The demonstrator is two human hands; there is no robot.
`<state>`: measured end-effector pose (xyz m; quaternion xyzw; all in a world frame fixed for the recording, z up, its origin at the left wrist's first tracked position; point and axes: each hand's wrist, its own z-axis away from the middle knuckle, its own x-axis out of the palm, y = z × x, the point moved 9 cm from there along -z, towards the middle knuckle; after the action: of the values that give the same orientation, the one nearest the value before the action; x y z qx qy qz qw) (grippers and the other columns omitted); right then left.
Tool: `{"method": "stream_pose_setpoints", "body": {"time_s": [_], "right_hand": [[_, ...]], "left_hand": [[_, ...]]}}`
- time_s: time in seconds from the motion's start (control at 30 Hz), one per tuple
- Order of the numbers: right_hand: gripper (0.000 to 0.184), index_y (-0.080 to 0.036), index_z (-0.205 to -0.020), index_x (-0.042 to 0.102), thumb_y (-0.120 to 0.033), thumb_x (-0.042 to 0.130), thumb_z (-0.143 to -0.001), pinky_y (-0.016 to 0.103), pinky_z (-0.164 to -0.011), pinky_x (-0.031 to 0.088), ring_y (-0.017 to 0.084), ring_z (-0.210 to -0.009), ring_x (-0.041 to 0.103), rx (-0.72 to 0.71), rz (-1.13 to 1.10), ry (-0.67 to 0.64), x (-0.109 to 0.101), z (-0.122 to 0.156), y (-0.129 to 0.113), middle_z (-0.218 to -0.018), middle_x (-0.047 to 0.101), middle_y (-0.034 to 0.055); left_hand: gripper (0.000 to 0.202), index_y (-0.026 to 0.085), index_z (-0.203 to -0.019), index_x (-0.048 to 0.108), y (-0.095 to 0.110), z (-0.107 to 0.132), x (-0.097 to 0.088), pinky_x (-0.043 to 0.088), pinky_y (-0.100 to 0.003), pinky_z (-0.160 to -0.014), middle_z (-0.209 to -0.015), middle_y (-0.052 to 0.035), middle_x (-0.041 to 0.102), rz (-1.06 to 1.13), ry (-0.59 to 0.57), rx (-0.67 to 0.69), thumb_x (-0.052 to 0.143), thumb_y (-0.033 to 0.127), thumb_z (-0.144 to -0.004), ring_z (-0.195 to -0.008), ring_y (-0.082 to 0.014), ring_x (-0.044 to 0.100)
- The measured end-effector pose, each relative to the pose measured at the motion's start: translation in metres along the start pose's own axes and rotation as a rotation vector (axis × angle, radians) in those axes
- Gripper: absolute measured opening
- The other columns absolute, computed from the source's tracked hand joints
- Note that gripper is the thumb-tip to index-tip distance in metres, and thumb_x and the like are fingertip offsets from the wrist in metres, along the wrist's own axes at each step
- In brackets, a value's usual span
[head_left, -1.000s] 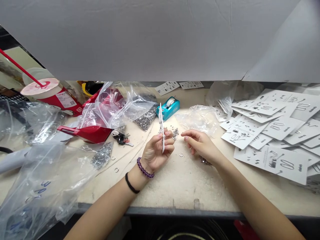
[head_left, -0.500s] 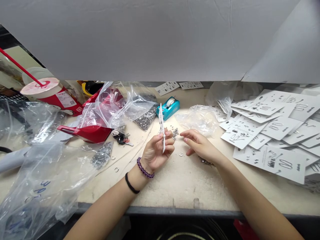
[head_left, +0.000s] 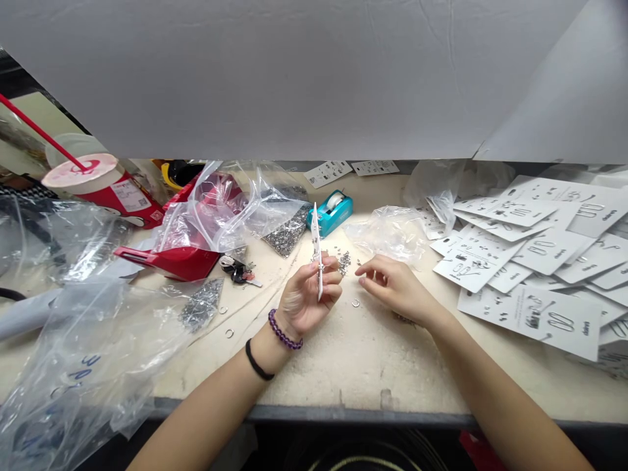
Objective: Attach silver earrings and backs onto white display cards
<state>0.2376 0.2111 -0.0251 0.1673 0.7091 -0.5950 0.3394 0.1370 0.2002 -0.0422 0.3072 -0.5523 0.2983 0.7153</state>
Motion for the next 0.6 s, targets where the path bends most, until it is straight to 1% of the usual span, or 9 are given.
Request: {"method": "stream_pose_setpoints", "body": {"time_s": [0.07, 0.13, 0.23, 0.33, 0.4, 0.43, 0.53, 0.6], "right_hand": [[0.011, -0.019, -0.079, 0.063, -0.02, 0.052, -0.078, 0.025, -0.056, 0.036, 0.014, -0.067, 0.052, 0.008, 0.234, -0.039, 0.004, 0.004, -0.001, -0.078, 0.056, 0.0027], [0.013, -0.019, -0.076, 0.063, -0.021, 0.051, -0.079, 0.025, -0.053, 0.032, 0.015, -0.066, 0.053, 0.023, 0.382, -0.05, 0.006, 0.007, -0.001, -0.08, 0.058, 0.0034], [0.016, -0.019, -0.074, 0.063, -0.02, 0.049, -0.081, 0.025, -0.05, 0.028, 0.015, -0.064, 0.052, 0.011, 0.462, -0.05, 0.01, 0.008, -0.003, -0.079, 0.058, 0.0041], [0.017, -0.019, -0.072, 0.061, -0.019, 0.048, -0.082, 0.025, -0.049, 0.026, 0.015, -0.063, 0.051, 0.012, 0.494, -0.035, 0.01, 0.008, -0.003, -0.076, 0.057, 0.0045], [0.016, -0.019, -0.072, 0.06, -0.018, 0.048, -0.081, 0.025, -0.05, 0.029, 0.014, -0.063, 0.051, 0.013, 0.412, -0.008, 0.008, 0.007, -0.005, -0.076, 0.057, 0.0037], [0.014, -0.019, -0.072, 0.06, -0.018, 0.049, -0.081, 0.025, -0.051, 0.031, 0.014, -0.063, 0.051, 0.007, 0.316, 0.014, 0.006, 0.007, -0.007, -0.075, 0.057, 0.003], [0.012, -0.019, -0.076, 0.059, -0.024, 0.05, -0.083, 0.025, -0.056, 0.038, 0.013, -0.065, 0.051, 0.007, -0.107, 0.131, -0.002, 0.009, -0.014, -0.074, 0.056, 0.0014], [0.014, -0.019, -0.079, 0.059, -0.029, 0.05, -0.083, 0.025, -0.057, 0.041, 0.014, -0.067, 0.053, 0.036, -0.359, 0.215, -0.004, 0.012, -0.017, -0.076, 0.057, 0.0018]], "left_hand": [[0.031, 0.014, -0.08, 0.047, 0.0, 0.0, 0.0, 0.039, -0.008, -0.045, -0.071, 0.0036, 0.049, 0.011, -0.003, 0.0, 0.068, 0.005, -0.059, -0.052, -0.0011, 0.044], [0.032, 0.015, -0.079, 0.046, 0.0, 0.0, -0.001, 0.039, -0.008, -0.045, -0.069, 0.0043, 0.05, 0.023, 0.002, -0.001, 0.068, 0.005, -0.058, -0.051, -0.0012, 0.045], [0.033, 0.016, -0.078, 0.046, 0.0, 0.0, -0.003, 0.038, -0.008, -0.044, -0.067, 0.0051, 0.05, 0.03, 0.017, -0.007, 0.069, 0.005, -0.057, -0.051, -0.0012, 0.046], [0.033, 0.016, -0.077, 0.046, 0.0, 0.0, -0.004, 0.038, -0.008, -0.044, -0.067, 0.0053, 0.05, 0.029, 0.027, -0.013, 0.069, 0.005, -0.057, -0.052, -0.0011, 0.046], [0.034, 0.016, -0.079, 0.046, -0.001, 0.0, -0.003, 0.038, -0.008, -0.044, -0.067, 0.0054, 0.051, 0.035, 0.027, -0.017, 0.07, 0.006, -0.057, -0.052, -0.0012, 0.046], [0.035, 0.016, -0.079, 0.047, -0.001, 0.0, -0.003, 0.038, -0.008, -0.044, -0.066, 0.0054, 0.051, 0.04, 0.026, -0.018, 0.07, 0.006, -0.056, -0.052, -0.0012, 0.046], [0.036, 0.015, -0.081, 0.047, -0.005, 0.0, -0.003, 0.038, -0.008, -0.044, -0.066, 0.0055, 0.052, 0.048, 0.031, -0.028, 0.071, 0.005, -0.055, -0.051, -0.0012, 0.046], [0.035, 0.015, -0.081, 0.048, -0.009, -0.001, -0.006, 0.036, -0.008, -0.043, -0.064, 0.0058, 0.049, 0.03, 0.051, -0.033, 0.071, 0.005, -0.056, -0.05, -0.0011, 0.044]]}}
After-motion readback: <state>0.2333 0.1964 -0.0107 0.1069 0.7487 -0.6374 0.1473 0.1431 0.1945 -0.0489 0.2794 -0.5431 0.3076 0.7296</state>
